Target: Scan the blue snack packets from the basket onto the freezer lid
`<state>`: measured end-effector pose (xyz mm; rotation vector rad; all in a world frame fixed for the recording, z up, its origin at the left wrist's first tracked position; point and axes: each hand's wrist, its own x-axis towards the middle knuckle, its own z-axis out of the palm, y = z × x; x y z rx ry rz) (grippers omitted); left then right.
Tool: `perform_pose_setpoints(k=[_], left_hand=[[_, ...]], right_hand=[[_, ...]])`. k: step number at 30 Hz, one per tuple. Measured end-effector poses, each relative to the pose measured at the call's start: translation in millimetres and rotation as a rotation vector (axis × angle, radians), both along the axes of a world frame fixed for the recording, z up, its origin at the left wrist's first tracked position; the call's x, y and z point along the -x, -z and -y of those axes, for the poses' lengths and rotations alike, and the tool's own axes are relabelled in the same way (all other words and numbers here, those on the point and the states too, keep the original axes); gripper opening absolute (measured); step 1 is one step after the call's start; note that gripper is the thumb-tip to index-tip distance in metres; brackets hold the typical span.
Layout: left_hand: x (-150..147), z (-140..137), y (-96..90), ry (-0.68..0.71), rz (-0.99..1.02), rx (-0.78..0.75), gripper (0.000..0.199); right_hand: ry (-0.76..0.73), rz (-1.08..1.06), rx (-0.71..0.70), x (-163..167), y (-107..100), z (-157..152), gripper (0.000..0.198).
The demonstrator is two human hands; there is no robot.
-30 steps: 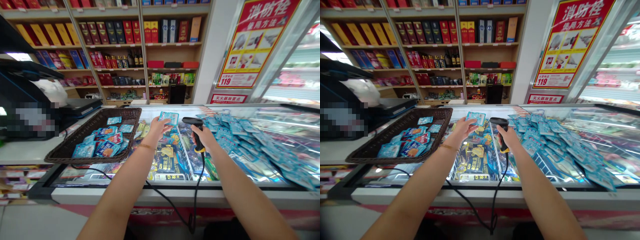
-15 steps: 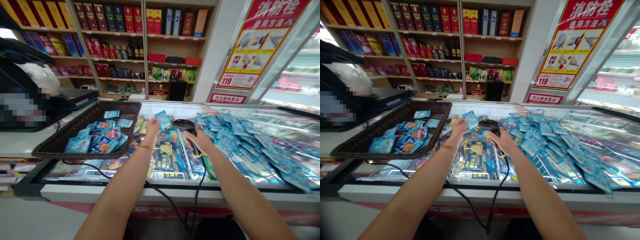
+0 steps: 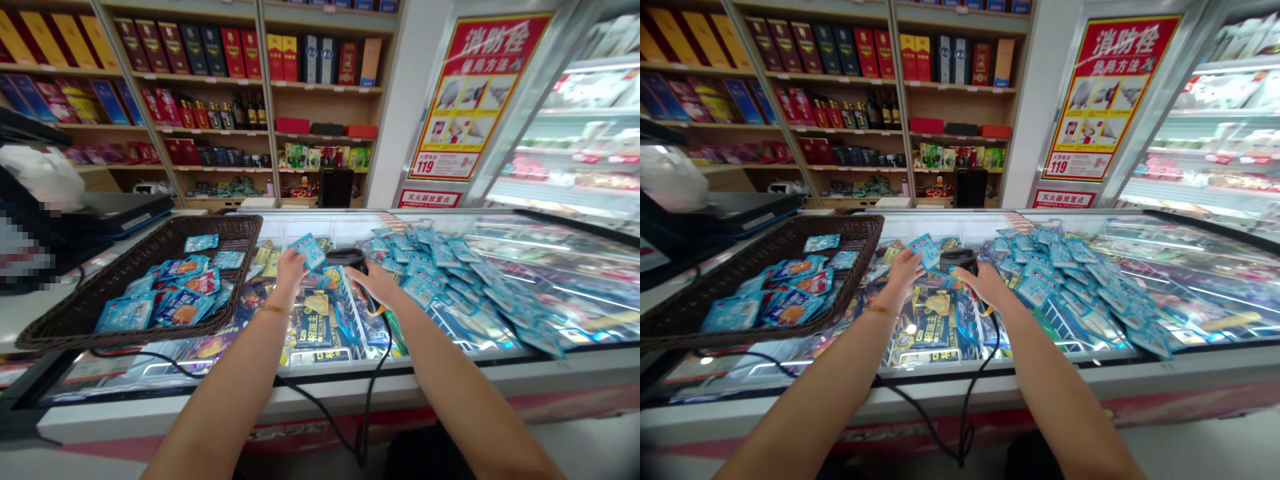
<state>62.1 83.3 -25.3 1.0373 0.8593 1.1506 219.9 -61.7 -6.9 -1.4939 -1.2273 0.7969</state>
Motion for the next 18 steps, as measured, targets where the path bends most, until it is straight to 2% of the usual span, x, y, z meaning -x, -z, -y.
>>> perform_pose_setpoints(k=[4,8,11,13,18], left_hand=[[-19.3,1.6,-6.8,0.014,0.005,0.009,0.019],[-63.5,11.0,-24.3,0.084,0.031,0.050,0.020],[-111.8,27.2,-39.2,0.123,0.067,0.128,0.026],[-148.7,40.8,-48.6,0.197,0.068,0.146,0.028],[-245.6,71.7,-60.3,0.404,0.029,0.099,0.027]], right_hand=[[0.113,-0.068,-0.011,-22.6,-12.9,17.3,0.026],[0.275,-0.099,-0.029,-68.1,-24.8,60.4,0.027],[0.469,-0.114,-0.016,-108.5,-31.5,98.0,0.029],[0.590,-0.142,-0.023,-134.1,-35.7,120.9,0.028],[0.775,-0.198,-0.102,-182.2,-40.8,163.3,0.028]])
